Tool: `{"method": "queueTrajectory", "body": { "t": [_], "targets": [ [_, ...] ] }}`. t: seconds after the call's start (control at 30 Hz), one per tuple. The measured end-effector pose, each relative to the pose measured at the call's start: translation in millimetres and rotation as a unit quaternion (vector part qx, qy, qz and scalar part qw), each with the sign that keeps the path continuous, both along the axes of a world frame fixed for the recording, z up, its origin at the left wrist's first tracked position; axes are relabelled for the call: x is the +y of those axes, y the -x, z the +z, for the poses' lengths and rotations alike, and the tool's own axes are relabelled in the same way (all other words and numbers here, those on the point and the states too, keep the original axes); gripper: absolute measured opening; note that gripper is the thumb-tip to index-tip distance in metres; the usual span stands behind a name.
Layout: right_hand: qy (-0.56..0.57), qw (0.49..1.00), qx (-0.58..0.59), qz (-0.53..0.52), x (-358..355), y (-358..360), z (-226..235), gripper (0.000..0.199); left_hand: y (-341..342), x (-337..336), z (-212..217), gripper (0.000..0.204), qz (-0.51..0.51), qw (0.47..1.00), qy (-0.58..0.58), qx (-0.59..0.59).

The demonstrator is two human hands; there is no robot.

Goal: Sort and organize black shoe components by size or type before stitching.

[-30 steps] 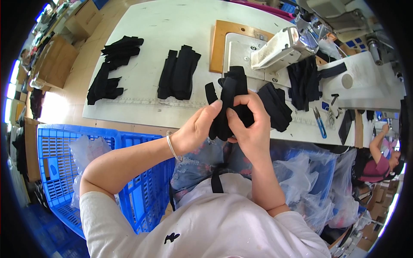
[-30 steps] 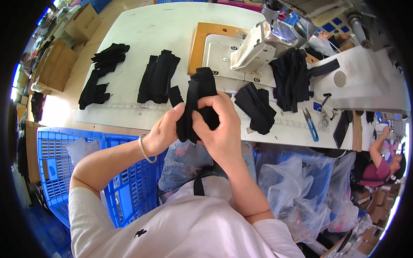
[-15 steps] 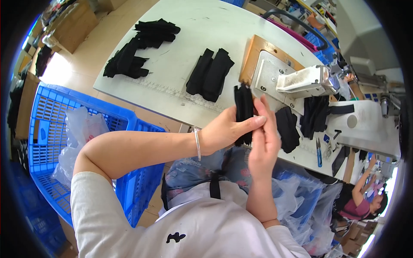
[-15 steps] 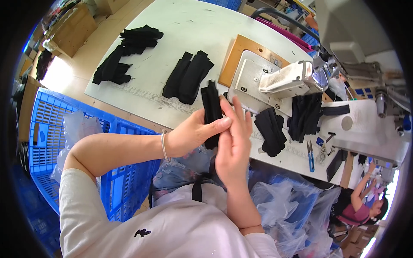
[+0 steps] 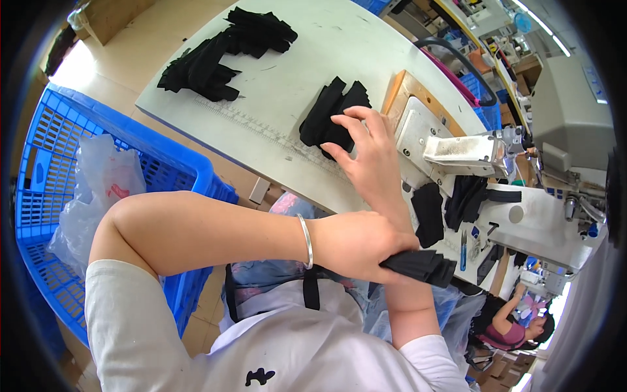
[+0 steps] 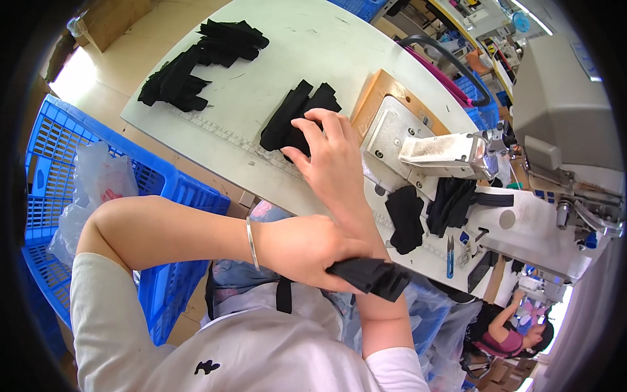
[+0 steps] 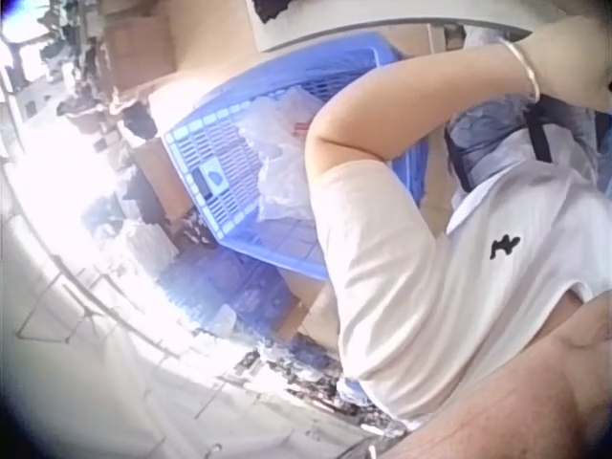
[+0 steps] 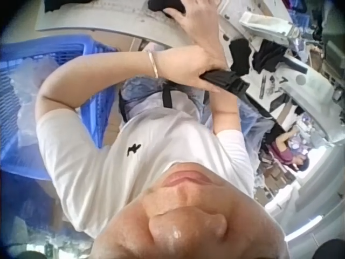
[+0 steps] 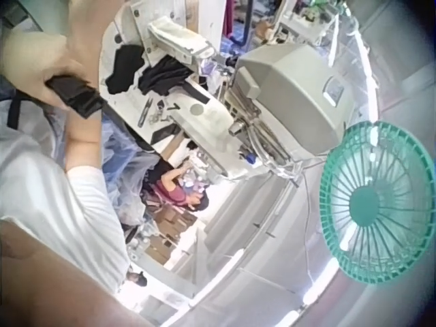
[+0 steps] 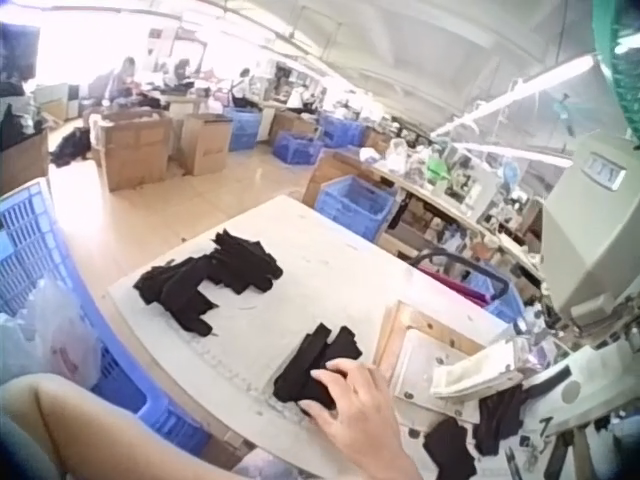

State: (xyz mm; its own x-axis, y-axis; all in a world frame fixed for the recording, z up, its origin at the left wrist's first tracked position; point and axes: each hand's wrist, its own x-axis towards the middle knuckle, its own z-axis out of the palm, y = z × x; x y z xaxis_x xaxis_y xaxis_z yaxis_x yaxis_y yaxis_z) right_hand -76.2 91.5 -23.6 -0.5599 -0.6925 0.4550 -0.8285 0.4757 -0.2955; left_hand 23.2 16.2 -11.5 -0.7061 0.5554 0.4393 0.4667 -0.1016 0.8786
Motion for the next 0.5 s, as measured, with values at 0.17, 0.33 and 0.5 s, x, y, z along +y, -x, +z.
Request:
{"method": "queueTrajectory", "body": {
  "t": [0.17, 0.33, 0.5],
  "targets": [
    [-0.034, 0.998, -0.061, 0.005, 2, 6, -1, 0.032, 0, -1, -4, 0.029, 0.005, 0.992, 0.074, 0.104],
    [0.061, 0.976, -0.195, -0.076, -5, 6, 12, 0.025, 0, -2, -7, 0.030, -0.008, 0.988, 0.097, 0.122],
    [0.000, 0.998, -0.064, 0.016, 5, 17, 11, 0.021, 0, 1, -9, 0.030, -0.004, 0.984, 0.115, 0.140]
  ]
}}
